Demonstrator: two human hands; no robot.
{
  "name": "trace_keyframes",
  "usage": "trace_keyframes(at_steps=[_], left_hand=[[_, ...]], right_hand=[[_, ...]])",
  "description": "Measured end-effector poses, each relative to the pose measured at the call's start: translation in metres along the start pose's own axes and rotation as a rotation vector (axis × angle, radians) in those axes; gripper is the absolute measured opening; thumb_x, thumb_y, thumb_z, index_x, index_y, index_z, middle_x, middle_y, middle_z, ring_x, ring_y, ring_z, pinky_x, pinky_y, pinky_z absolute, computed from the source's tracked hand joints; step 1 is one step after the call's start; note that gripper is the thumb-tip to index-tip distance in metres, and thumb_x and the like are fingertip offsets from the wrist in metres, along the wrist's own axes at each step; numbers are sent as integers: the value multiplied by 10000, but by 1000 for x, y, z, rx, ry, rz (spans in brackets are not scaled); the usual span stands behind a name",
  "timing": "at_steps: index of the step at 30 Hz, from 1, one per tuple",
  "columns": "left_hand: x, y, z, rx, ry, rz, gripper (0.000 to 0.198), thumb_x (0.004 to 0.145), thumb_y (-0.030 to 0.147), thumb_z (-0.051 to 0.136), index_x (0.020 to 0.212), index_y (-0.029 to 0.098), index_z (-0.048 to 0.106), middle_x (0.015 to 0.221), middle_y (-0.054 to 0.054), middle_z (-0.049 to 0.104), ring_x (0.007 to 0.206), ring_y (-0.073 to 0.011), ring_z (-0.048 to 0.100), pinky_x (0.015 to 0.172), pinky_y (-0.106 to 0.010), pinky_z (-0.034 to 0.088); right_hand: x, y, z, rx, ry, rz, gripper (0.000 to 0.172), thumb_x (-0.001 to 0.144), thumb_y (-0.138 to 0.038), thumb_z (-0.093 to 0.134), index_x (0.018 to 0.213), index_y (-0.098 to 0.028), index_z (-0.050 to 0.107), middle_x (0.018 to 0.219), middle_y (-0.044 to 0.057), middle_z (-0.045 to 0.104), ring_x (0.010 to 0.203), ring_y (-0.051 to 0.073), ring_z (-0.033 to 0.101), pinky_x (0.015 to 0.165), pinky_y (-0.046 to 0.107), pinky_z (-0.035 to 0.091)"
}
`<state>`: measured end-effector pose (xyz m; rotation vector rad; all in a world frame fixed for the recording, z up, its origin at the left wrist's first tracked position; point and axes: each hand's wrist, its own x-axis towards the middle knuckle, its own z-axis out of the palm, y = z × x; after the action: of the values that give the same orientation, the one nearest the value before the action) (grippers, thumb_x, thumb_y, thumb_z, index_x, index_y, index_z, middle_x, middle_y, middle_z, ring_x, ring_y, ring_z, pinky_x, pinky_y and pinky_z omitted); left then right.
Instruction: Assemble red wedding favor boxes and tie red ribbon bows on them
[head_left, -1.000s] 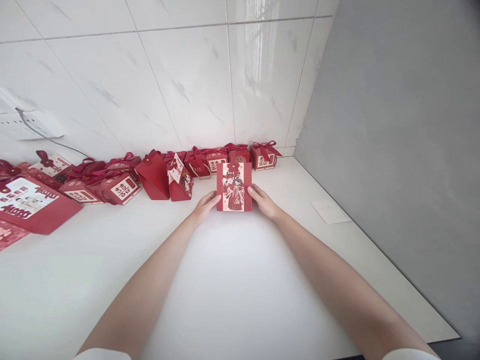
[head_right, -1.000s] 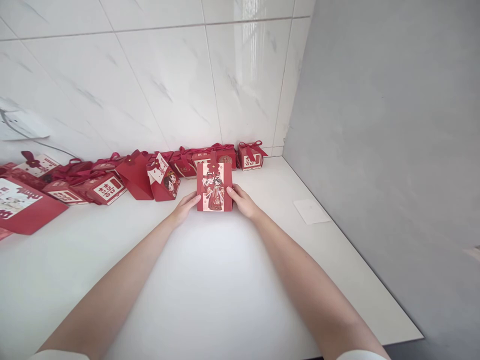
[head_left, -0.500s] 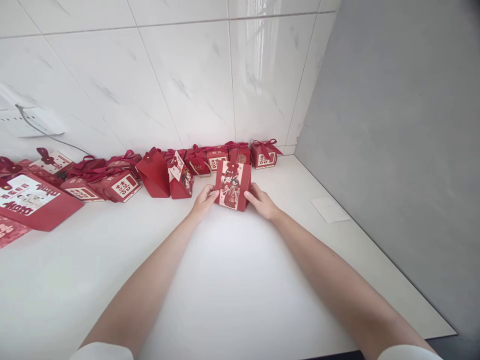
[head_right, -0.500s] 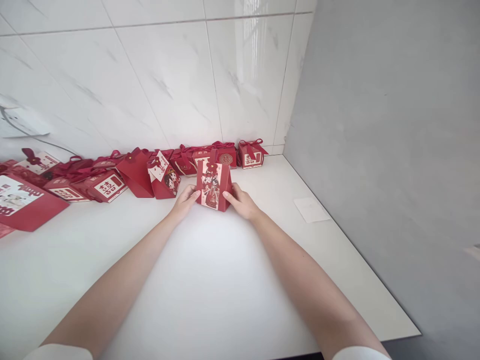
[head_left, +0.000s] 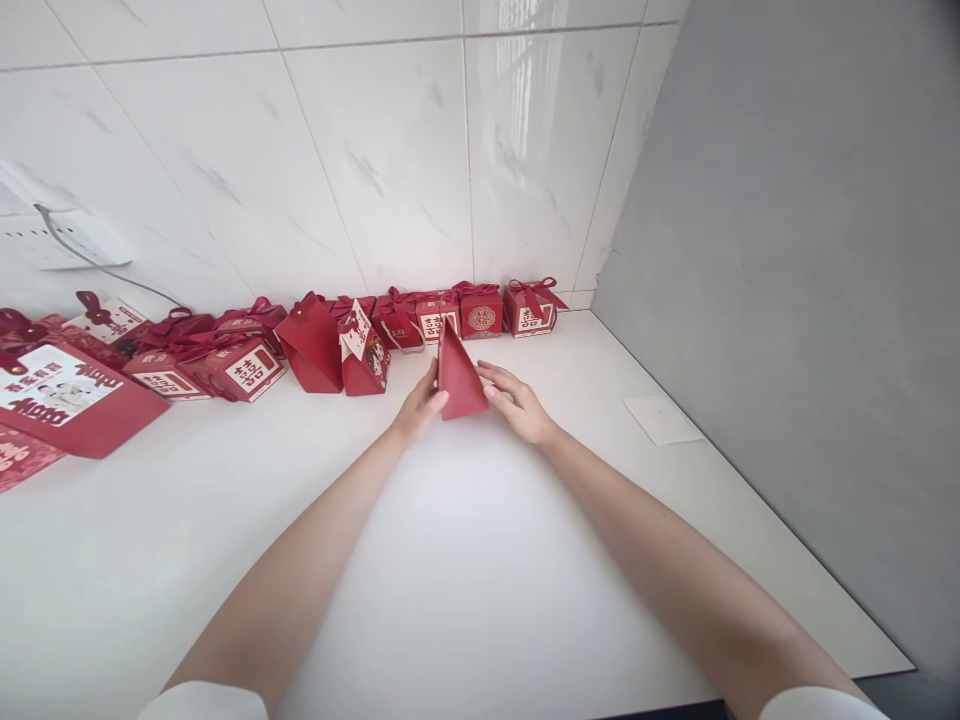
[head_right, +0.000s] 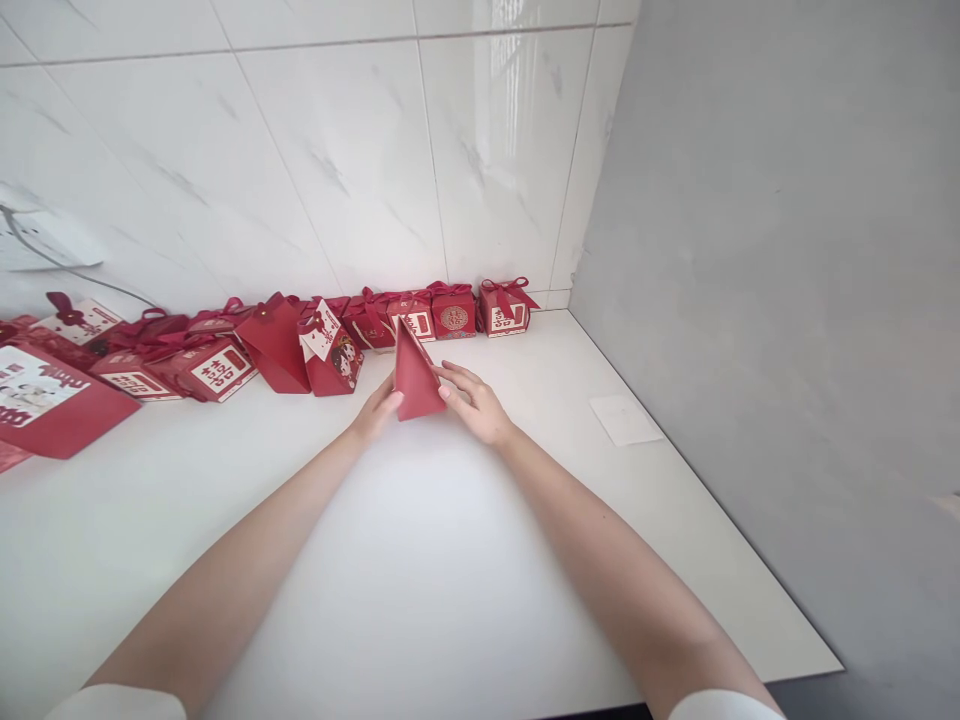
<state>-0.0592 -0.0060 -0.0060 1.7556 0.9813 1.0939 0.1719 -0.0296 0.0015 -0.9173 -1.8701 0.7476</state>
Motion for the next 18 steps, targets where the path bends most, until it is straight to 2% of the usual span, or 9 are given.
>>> trace_keyframes(at_steps=[2, 4, 6, 9, 12, 18], left_hand=[[1, 1, -1, -65, -19, -2, 778, 879, 696, 438, 1461, 179, 463, 1472, -106, 525, 1355, -315, 490, 1134, -441, 396], [1, 2, 0, -98, -38, -12, 760, 909, 701, 354, 1427, 168, 509, 1387, -106, 606, 1302, -316, 543, 1105, -451, 428], [1, 2, 2, -115, -60, -16, 745, 919, 691, 351, 1427, 171, 512, 1345, -108, 638, 1291, -321, 552, 1101, -463, 431], [-1, 6, 3, -107, -97, -3, 738, 900, 690, 428, 1449, 201, 490, 1374, -97, 617, 1364, -322, 475, 1164, -467, 355], [-2, 14, 3, -94, -146, 11, 767, 867, 717, 469, 1452, 220, 490, 1418, -95, 579, 1417, -333, 402, 1194, -475, 308], [-2, 27, 3, -111, -231, 32, 767, 832, 671, 581, 1454, 232, 481, 1466, -99, 531, 1377, -361, 447, 1114, -460, 410]], right_hand=[[-1, -1, 0, 106, -70, 7, 600, 971, -548, 478, 1503, -288, 381, 1587, 44, 353, 1461, 224, 342, 1147, 401, 385], [-1, -1, -1, 228, -157, 19, 719, 947, -536, 538, 1558, -295, 247, 1627, 42, 262, 1480, 227, 306, 1181, 421, 341], [0, 0, -1, 327, -227, 34, 796, 938, -532, 556, 1580, -296, 149, 1645, 47, 200, 1469, 232, 330, 1187, 433, 336], [2, 1, -3, 422, -284, 80, 863, 927, -526, 571, 1588, -302, 64, 1648, 63, 185, 1410, 245, 426, 1146, 448, 398], [4, 2, -6, 446, -296, 112, 889, 914, -512, 590, 1587, -304, 48, 1639, 77, 214, 1381, 255, 461, 1098, 451, 454], [5, 5, -8, 441, -276, 102, 822, 922, -474, 579, 1580, -303, 118, 1638, 79, 220, 1397, 261, 438, 1085, 460, 465]])
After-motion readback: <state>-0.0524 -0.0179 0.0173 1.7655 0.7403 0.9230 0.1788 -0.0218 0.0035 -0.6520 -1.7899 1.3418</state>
